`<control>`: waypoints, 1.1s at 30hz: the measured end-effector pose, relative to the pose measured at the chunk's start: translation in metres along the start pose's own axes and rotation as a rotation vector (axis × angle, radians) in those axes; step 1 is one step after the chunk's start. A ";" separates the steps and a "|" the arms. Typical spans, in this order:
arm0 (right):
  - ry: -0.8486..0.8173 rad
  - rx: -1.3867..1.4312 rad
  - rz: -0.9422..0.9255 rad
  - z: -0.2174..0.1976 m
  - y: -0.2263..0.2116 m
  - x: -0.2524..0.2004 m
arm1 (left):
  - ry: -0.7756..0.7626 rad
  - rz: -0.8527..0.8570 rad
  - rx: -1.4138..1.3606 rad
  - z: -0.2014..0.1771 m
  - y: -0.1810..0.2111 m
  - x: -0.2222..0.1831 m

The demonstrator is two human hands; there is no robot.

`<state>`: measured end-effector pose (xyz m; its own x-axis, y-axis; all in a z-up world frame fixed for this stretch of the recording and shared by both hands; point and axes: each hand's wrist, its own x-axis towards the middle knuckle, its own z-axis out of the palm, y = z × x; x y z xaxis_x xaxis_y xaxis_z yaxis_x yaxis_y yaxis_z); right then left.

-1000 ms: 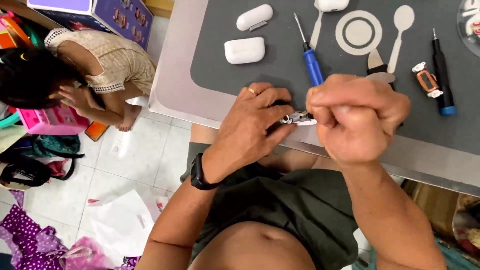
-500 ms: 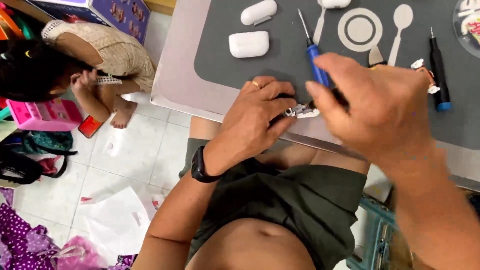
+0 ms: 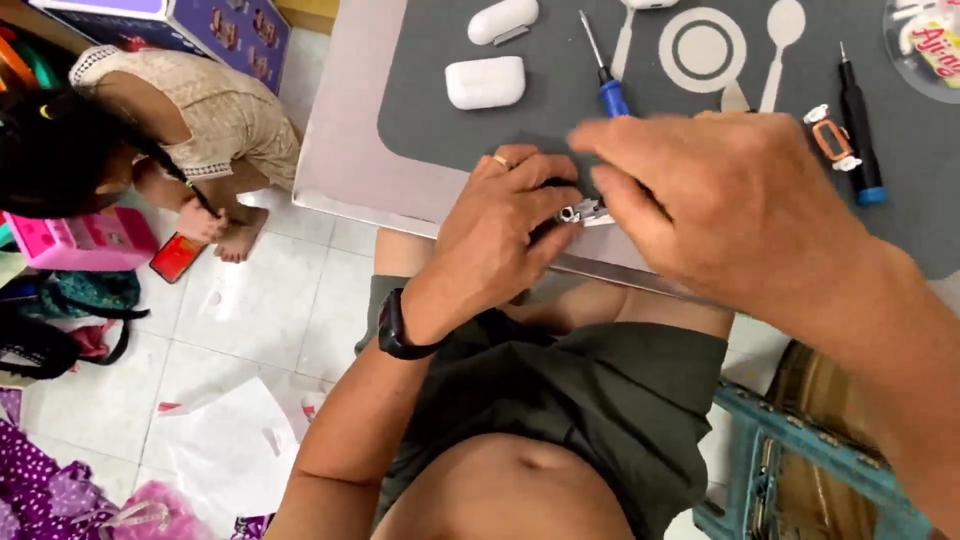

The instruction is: Reassembling the internal components of a wireless earbud charging case using precision tools.

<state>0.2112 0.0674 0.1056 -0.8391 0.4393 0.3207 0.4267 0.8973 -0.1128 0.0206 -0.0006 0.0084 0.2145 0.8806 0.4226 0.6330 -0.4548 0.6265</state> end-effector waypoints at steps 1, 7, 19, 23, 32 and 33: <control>-0.017 0.053 -0.026 -0.003 -0.002 0.004 | 0.005 -0.004 0.000 0.000 -0.001 -0.001; 0.010 -0.184 0.047 0.007 0.010 -0.003 | 0.002 0.018 0.023 0.000 -0.001 0.000; -0.117 0.041 0.145 -0.009 -0.004 0.014 | 0.001 0.051 -0.018 -0.001 -0.004 0.004; -0.058 -0.129 0.152 0.002 0.008 0.006 | -0.025 0.187 0.056 -0.001 -0.017 0.025; 0.074 -0.094 0.196 0.010 0.014 0.000 | 0.119 -0.077 0.126 0.036 0.032 0.010; 0.054 -0.056 0.162 0.007 0.013 0.002 | 0.240 -0.141 0.258 0.049 0.034 0.011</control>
<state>0.2132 0.0802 0.0982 -0.7394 0.5737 0.3523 0.5741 0.8106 -0.1153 0.0811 -0.0003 0.0021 -0.0497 0.8619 0.5046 0.8171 -0.2554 0.5168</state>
